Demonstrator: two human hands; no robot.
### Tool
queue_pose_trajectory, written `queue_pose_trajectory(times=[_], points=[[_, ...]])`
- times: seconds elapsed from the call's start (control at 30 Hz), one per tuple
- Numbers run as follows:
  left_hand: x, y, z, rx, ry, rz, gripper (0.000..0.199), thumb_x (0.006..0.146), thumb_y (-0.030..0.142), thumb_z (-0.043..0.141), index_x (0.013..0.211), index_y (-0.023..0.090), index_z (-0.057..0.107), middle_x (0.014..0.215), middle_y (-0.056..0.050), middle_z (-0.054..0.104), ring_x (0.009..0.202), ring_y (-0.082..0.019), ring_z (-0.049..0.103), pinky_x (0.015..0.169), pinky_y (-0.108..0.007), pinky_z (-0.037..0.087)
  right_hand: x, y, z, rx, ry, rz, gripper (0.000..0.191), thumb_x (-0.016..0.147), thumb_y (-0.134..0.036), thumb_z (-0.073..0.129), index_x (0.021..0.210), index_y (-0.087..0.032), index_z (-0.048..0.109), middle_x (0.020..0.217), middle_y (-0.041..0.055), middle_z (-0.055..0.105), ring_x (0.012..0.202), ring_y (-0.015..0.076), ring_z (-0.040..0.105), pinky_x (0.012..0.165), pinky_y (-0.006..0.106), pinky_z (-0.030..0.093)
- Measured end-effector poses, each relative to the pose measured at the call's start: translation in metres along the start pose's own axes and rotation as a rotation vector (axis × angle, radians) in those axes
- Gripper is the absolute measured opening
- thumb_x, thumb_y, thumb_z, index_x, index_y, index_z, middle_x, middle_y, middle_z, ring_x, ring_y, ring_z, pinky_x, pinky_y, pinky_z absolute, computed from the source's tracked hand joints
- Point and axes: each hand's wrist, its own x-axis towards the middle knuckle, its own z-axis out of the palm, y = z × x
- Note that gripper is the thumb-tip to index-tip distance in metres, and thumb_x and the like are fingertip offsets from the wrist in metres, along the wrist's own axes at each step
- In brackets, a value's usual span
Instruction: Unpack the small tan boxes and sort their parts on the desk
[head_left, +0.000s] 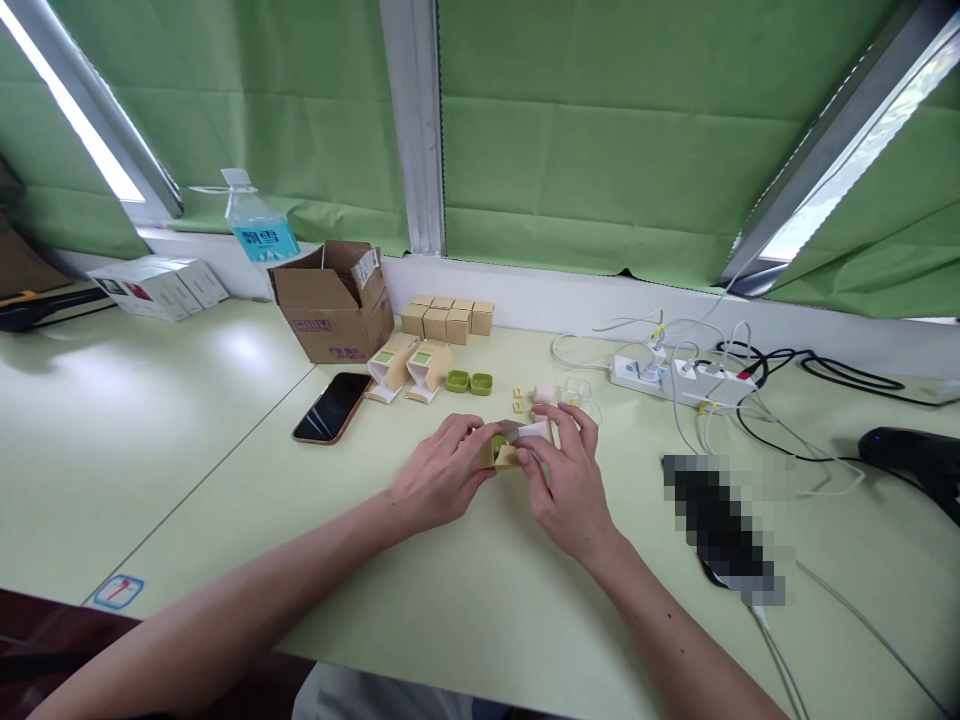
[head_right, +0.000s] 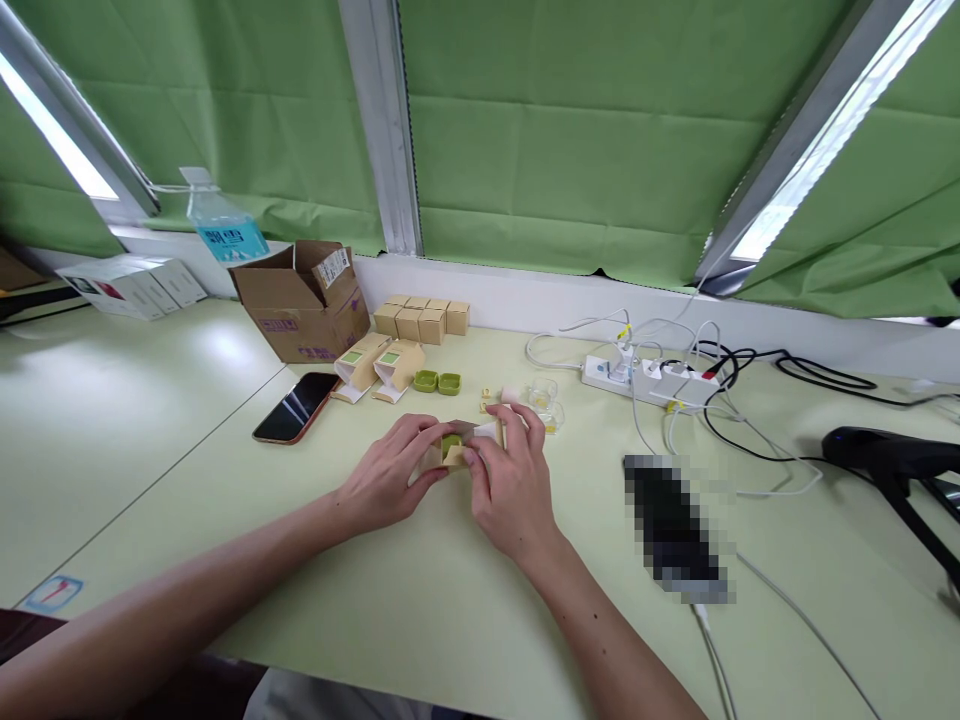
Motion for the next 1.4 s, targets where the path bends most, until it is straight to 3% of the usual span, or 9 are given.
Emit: queue_pose_trajectory(times=[0.17,0.3,0.43,0.6,0.7,0.87,1.0,1.2,1.4], points=[[-0.002,0.006,0.001,0.066,0.015,0.02,0.064,0.099,0.023,0.067,0.158,0.029,0.042,0.129,-0.014,0.061,0.12,-0.032,0.062,0.085,-0.043,0.065,0.0,-0.001,-0.001,0.026,0.048,0.036,0.035,0.1,-0.018,0.064,0.065,-0.024,0.065,0.127,0.012,0.069,0.14,0.0387,0.046,0.099,0.056,0.06],[-0.003,0.008,0.002,0.136,0.043,0.07,0.06,0.097,0.016,0.066,0.152,0.027,0.047,0.127,-0.014,0.061,0.119,-0.032,0.061,0.082,-0.043,0.065,-0.002,0.0,0.004,0.005,-0.063,0.163,0.015,0.095,-0.026,0.071,0.082,-0.025,0.078,0.133,0.014,0.069,0.143,0.0427,0.043,0.08,0.052,0.065],[-0.003,0.009,0.006,0.184,0.05,0.106,0.052,0.099,0.018,0.064,0.148,0.026,0.05,0.126,-0.015,0.061,0.116,-0.032,0.061,0.079,-0.041,0.065,0.0,0.003,0.011,0.081,-0.102,0.234,0.018,0.093,-0.019,0.067,0.083,-0.025,0.08,0.135,0.0146,0.067,0.143,0.0404,0.043,0.094,0.057,0.063],[-0.002,0.007,0.008,0.131,0.072,0.02,0.055,0.098,0.022,0.068,0.149,0.026,0.048,0.127,-0.015,0.061,0.116,-0.032,0.061,0.079,-0.042,0.065,0.009,-0.002,-0.003,0.203,0.175,0.183,0.014,0.096,-0.024,0.067,0.084,-0.025,0.074,0.128,0.014,0.069,0.137,0.0357,0.053,0.111,0.06,0.053],[-0.001,0.001,0.008,0.07,0.094,-0.059,0.067,0.096,0.019,0.069,0.155,0.029,0.042,0.129,-0.014,0.062,0.122,-0.034,0.06,0.088,-0.048,0.065,0.016,0.002,-0.021,0.286,0.275,0.231,0.011,0.099,-0.028,0.065,0.09,-0.025,0.071,0.117,0.0111,0.075,0.115,0.0294,0.069,0.099,0.049,0.058],[0.001,-0.009,0.009,-0.052,0.165,-0.177,0.071,0.095,0.023,0.074,0.157,0.026,0.039,0.139,-0.016,0.061,0.132,-0.035,0.059,0.109,-0.057,0.057,0.017,0.027,-0.035,0.051,0.07,0.347,0.014,0.098,-0.029,0.061,0.089,-0.024,0.07,0.085,0.0033,0.078,0.072,0.0208,0.067,0.067,0.034,0.048],[0.001,-0.013,0.009,-0.106,0.195,-0.201,0.06,0.093,0.022,0.075,0.147,0.024,0.049,0.14,-0.015,0.061,0.135,-0.035,0.058,0.114,-0.057,0.053,0.012,0.04,-0.029,-0.272,-0.082,0.267,0.017,0.095,-0.02,0.057,0.084,-0.023,0.069,0.085,0.0042,0.078,0.074,0.0216,0.066,0.061,0.032,0.033],[0.0,-0.016,0.012,-0.158,0.228,-0.2,0.056,0.093,0.021,0.075,0.143,0.025,0.05,0.138,-0.015,0.06,0.134,-0.033,0.057,0.113,-0.055,0.054,0.008,0.04,-0.024,-0.34,-0.208,0.273,0.017,0.095,-0.018,0.058,0.083,-0.023,0.069,0.084,0.0024,0.076,0.074,0.0211,0.066,0.06,0.032,0.03],[0.0,-0.016,0.014,-0.203,0.261,-0.22,0.056,0.093,0.022,0.076,0.142,0.025,0.049,0.136,-0.014,0.06,0.131,-0.031,0.056,0.108,-0.053,0.058,0.01,0.04,-0.026,-0.274,-0.072,0.171,0.008,0.092,-0.02,0.064,0.095,-0.024,0.071,0.097,0.0057,0.08,0.088,0.0263,0.072,0.063,0.034,0.041]])
